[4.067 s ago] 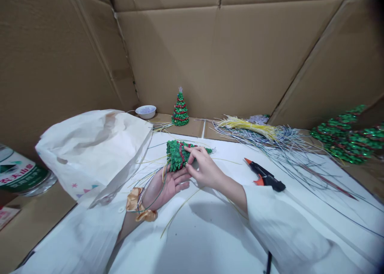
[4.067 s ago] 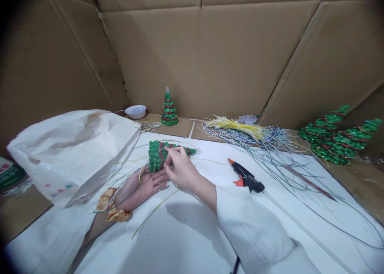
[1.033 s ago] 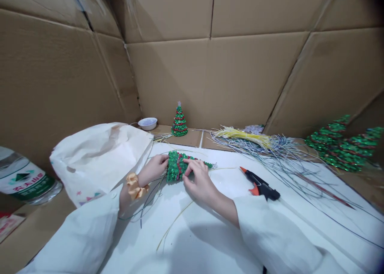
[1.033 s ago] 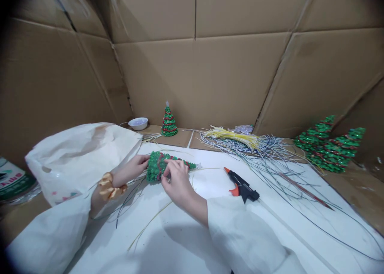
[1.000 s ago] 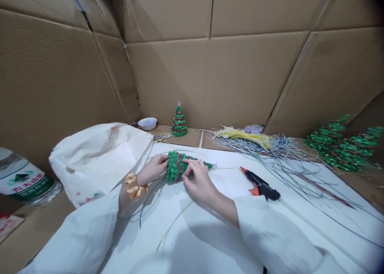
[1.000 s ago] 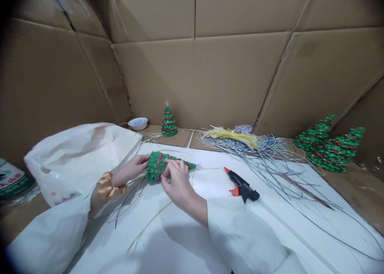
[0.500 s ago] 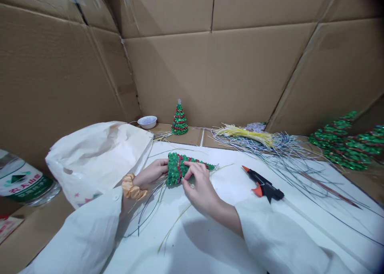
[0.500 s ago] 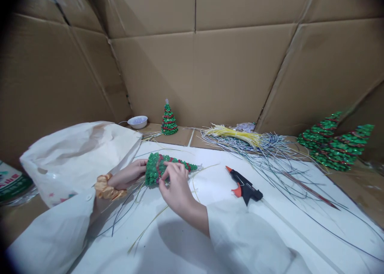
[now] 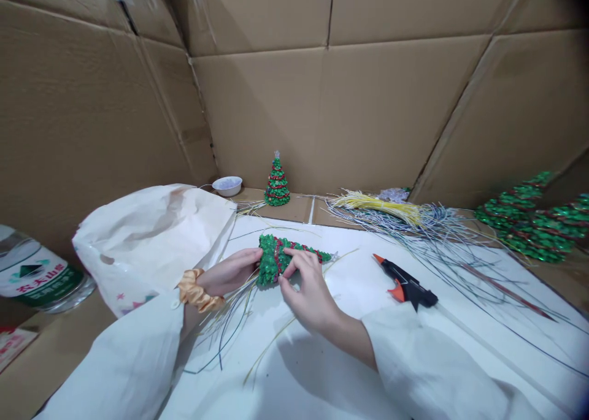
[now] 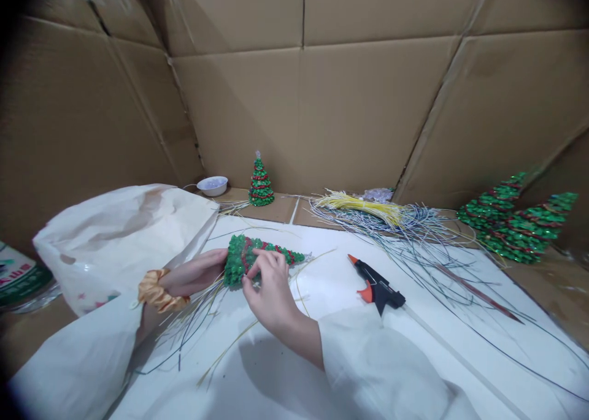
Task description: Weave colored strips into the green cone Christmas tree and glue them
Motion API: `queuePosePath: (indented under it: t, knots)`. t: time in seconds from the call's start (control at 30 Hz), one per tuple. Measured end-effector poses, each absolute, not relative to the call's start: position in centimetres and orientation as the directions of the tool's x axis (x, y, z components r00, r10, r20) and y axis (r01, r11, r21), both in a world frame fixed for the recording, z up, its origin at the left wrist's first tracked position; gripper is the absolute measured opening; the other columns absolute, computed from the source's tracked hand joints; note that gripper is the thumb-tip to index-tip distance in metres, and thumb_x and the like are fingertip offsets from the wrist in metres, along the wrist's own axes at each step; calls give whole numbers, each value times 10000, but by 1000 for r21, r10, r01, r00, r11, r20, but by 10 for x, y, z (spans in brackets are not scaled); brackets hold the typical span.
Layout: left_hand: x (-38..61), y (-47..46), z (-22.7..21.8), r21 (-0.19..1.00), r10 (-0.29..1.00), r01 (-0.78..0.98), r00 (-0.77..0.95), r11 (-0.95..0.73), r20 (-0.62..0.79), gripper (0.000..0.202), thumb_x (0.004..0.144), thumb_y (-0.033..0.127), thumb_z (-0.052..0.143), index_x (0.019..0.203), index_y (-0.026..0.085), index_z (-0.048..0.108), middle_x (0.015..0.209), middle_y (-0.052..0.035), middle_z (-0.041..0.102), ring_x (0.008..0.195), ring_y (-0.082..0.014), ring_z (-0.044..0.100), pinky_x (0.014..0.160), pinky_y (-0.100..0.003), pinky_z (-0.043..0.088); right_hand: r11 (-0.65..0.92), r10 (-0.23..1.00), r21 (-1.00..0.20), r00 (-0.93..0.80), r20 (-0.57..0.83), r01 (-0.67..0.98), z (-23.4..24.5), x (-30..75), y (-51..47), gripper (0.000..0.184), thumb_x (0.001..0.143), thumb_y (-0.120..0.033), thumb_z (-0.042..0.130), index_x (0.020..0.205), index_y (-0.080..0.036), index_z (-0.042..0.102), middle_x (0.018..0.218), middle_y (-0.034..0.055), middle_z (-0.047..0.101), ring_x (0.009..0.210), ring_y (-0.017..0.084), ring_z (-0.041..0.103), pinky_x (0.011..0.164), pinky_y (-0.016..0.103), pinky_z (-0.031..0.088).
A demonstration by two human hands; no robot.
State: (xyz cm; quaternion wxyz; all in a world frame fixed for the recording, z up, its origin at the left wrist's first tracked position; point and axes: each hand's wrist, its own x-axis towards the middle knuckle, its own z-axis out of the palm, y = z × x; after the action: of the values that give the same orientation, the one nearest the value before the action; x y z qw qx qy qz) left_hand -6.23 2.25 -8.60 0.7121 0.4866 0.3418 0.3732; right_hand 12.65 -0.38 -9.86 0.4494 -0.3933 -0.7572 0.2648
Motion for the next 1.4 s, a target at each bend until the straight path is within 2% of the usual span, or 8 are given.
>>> queuePosePath:
  t: [0.2,0.5,0.67,0.83,0.93,1.07,1.23,1.4]
  knots:
    - [-62,25,-92,935,854,-206,497,288,-153,331,823,362,532,1005,105,634,1019,-118,658,927,-225,563,870,-346,383,554,831,-748,-293,472,365,-98,127,-3,128,748,-126,540,705,-211,455,1111,68,577,1143,210,405,946,398,318]
    - [-59,20,-93,920,861,-242,483,307,-161,351,793,387,574,994,111,653,911,-78,679,838,-207,567,838,-323,395,591,805,-689,-366,467,419,-96,129,-6,96,777,-120,487,750,-212,479,1098,88,583,1130,248,408,914,462,355]
    - [-58,18,-97,909,867,-266,469,321,-169,345,724,396,653,911,107,669,859,-92,680,762,-194,584,762,-314,422,608,789,-694,-391,474,385,-99,130,-5,273,788,-104,464,1036,-210,505,824,51,601,1128,257,411,958,467,352]
    - [-52,10,-97,865,866,-356,473,355,-160,297,732,327,660,943,118,660,888,-92,674,790,-188,596,758,-299,420,639,762,-682,-418,495,356,-100,130,-6,374,803,-104,443,1172,-163,454,812,58,592,1115,244,414,988,417,358]
    - [-48,2,-94,849,879,-385,445,363,-173,209,729,277,668,858,112,662,822,-77,668,723,-154,584,699,-260,420,634,766,-694,-398,504,341,-99,131,-9,310,798,-105,450,1099,-169,491,799,57,596,1134,239,415,995,409,357]
    - [-43,-7,-92,869,912,-386,380,309,-156,81,742,213,654,742,132,648,704,-26,642,651,-116,558,655,-227,410,597,798,-731,-341,497,331,-95,131,-13,98,778,-128,481,827,-210,505,879,69,613,1159,230,441,984,400,369]
    - [-38,-12,-90,949,939,-262,334,178,-84,256,724,181,667,977,147,648,906,-61,666,879,-180,578,827,-276,393,477,875,-825,-258,410,304,-94,131,-12,121,768,-159,505,711,-224,420,973,89,621,1097,202,545,937,363,402]
    - [-37,-11,-87,975,939,-171,334,145,-82,294,726,235,672,1007,154,647,948,-70,669,912,-199,573,839,-293,384,420,900,-864,-252,356,279,-95,129,-11,128,762,-175,511,703,-228,411,921,85,638,1107,207,551,907,349,413]
